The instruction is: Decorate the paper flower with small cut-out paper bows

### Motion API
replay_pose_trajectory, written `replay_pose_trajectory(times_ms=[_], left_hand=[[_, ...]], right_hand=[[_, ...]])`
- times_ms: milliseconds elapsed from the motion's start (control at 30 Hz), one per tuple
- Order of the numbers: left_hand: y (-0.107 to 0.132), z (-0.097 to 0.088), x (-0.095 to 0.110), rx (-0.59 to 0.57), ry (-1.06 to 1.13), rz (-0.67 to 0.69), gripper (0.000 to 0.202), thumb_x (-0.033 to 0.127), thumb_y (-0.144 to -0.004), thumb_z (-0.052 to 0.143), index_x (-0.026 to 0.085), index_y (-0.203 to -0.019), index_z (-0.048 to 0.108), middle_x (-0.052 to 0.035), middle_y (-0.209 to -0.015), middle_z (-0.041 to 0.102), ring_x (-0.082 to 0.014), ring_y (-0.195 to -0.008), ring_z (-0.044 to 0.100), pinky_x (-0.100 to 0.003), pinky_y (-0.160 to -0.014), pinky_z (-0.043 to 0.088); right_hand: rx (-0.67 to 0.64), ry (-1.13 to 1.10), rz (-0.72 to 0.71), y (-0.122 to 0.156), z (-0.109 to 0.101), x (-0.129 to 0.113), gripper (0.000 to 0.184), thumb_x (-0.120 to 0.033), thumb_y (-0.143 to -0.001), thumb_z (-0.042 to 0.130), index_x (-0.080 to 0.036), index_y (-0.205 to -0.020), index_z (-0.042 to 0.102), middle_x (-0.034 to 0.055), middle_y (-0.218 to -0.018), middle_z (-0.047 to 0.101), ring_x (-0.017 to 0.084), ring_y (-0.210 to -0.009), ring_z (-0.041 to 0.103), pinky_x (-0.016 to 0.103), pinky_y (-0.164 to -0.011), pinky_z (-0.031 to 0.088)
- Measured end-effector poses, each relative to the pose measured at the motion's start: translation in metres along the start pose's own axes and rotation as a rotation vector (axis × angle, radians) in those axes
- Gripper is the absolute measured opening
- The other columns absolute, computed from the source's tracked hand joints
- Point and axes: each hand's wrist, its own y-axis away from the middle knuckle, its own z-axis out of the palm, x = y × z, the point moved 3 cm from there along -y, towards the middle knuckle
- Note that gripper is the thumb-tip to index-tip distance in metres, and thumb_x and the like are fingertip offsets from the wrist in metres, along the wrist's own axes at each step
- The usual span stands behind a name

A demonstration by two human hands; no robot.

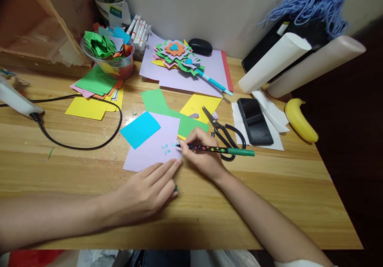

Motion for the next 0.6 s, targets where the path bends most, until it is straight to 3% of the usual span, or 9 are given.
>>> replay_pose_trajectory(times_ms=[167, 300, 433, 600], left_hand=[[-0.0022, 0.0024, -0.0031, -0.07, 0.013, -0.02, 0.021, 0.027, -0.088, 0.041, 0.009, -0.082, 0.051, -0.0259, -0.117, 0.055, -0.0298, -0.101, 0.058, -0.036, -0.072, 0.048], [-0.0036, 0.0018, -0.0038, -0.071, -0.001, 0.001, 0.023, 0.027, -0.089, 0.04, 0.008, -0.082, 0.051, -0.0269, -0.113, 0.057, -0.0295, -0.098, 0.059, -0.036, -0.071, 0.048], [-0.0036, 0.0027, -0.0036, -0.075, -0.021, 0.014, 0.022, 0.026, -0.089, 0.04, 0.009, -0.081, 0.051, -0.0268, -0.113, 0.057, -0.0295, -0.097, 0.059, -0.036, -0.07, 0.047], [-0.0023, 0.0052, -0.0032, -0.077, -0.028, 0.013, 0.02, 0.025, -0.088, 0.042, 0.009, -0.081, 0.052, -0.0227, -0.106, 0.061, -0.0292, -0.097, 0.058, -0.035, -0.07, 0.047]], right_hand=[[-0.143, 0.019, 0.034, 0.0006, 0.0061, -0.0026, 0.007, -0.025, -0.079, 0.06, -0.02, -0.081, 0.056, 0.0, -0.074, 0.061, 0.013, -0.066, 0.059, 0.025, -0.06, 0.046], [-0.138, 0.045, 0.042, -0.0002, 0.0079, -0.0023, 0.009, -0.023, -0.078, 0.06, -0.021, -0.087, 0.061, 0.0026, -0.087, 0.064, 0.016, -0.077, 0.061, 0.027, -0.067, 0.048], [-0.17, 0.015, 0.044, -0.0001, 0.0072, -0.0004, 0.007, -0.018, -0.075, 0.06, -0.02, -0.081, 0.059, 0.0023, -0.078, 0.064, 0.015, -0.07, 0.061, 0.026, -0.061, 0.048], [-0.22, 0.167, -0.074, 0.001, 0.0069, -0.0028, 0.01, -0.012, -0.068, 0.059, -0.019, -0.07, 0.053, -0.0011, -0.065, 0.057, 0.012, -0.057, 0.053, 0.024, -0.052, 0.041]])
